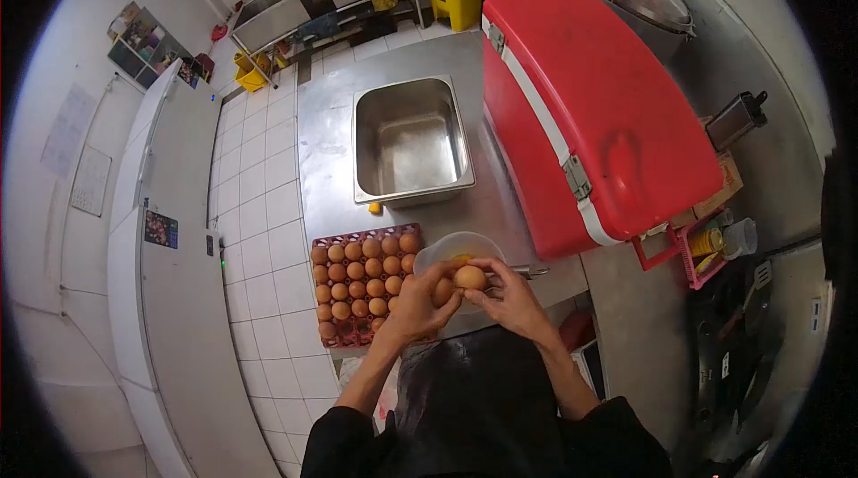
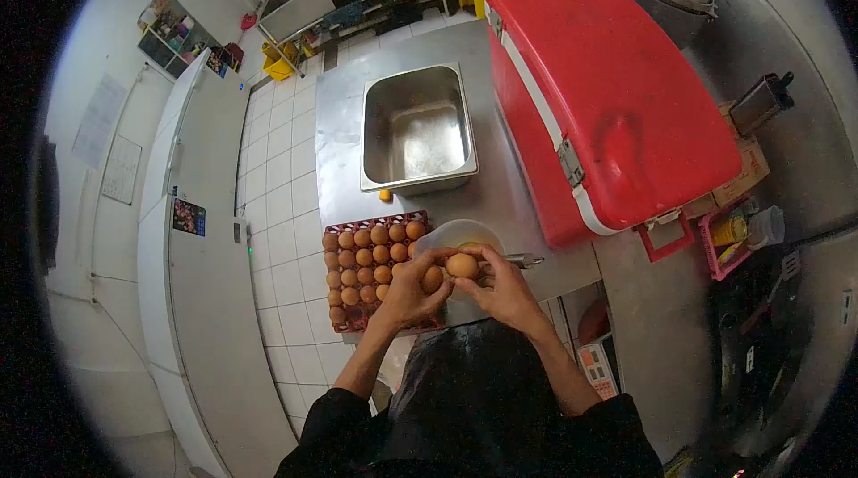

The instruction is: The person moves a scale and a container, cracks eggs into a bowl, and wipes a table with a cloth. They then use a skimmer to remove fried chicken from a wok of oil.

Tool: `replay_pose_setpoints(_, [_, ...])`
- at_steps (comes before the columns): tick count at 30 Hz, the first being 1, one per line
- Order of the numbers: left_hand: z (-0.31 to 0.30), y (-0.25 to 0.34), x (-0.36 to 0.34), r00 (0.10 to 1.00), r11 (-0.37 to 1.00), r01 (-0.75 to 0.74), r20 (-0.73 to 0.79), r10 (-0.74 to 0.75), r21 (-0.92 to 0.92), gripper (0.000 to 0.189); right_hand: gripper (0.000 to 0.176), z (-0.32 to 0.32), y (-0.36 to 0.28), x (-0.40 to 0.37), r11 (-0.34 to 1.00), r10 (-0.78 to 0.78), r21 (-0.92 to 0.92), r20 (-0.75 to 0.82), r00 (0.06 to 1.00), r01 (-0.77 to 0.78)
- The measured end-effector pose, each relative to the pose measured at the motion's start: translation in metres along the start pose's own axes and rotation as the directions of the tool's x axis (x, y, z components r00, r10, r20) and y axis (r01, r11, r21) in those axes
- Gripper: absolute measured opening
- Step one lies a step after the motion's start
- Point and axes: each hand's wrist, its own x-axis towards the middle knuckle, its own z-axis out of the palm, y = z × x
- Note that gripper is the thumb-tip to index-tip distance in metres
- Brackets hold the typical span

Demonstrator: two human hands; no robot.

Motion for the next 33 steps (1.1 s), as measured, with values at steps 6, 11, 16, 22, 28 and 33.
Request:
replay_pose_setpoints(6, [0.009, -0.007, 0.000, 1.000, 0.997, 0.012, -0.013, -0.011, 0.073, 0.041, 0.046, 0.010, -0.004, -0.001, 0.886, -0.172, -0.448, -0.079, 0.982, 0.119])
replay_pose_setpoints(11, [0.009, -0.016, -0.001, 0.999, 0.996, -0.015, -0.028, 0.018, 0.093, 0.044, 0.050, 0.008, -0.003, -0.003, 0.806, -0.249, -0.566, -0.063, 0.966, 0.171])
replay_pose_setpoints(16, [-0.007, -0.009, 0.001, 1.000, 0.993, -0.015, 0.010, 0.014, 0.121, 0.049, 0.055, 0.006, -0.006, -0.001, 0.523, -0.428, -0.781, 0.104, 0.898, 0.340])
replay_pose_setpoints(22, [-0.022, -0.028, -0.041, 0.997, 0.998, -0.012, -0.072, 0.017, 0.061, 0.046, 0.060, 0.041, -0.013, 0.000, 0.618, -0.328, -0.713, 0.148, 0.933, 0.330])
replay_pose_setpoints(28, [-0.035, -0.065, -0.161, 0.873, 0.970, 0.227, -0.425, -0.241, -0.084, 0.046, 0.057, 0.140, 0.014, 0.010, 0.777, -0.091, -0.529, 0.443, 0.892, 0.342])
replay_pose_setpoints(33, [-0.037, -0.138, -0.208, 0.712, 0.864, 0.467, -0.498, -0.494, -0.190, 0.041, 0.054, 0.201, 0.117, 0.039, 0.629, -0.151, -0.596, 0.537, 0.830, 0.499])
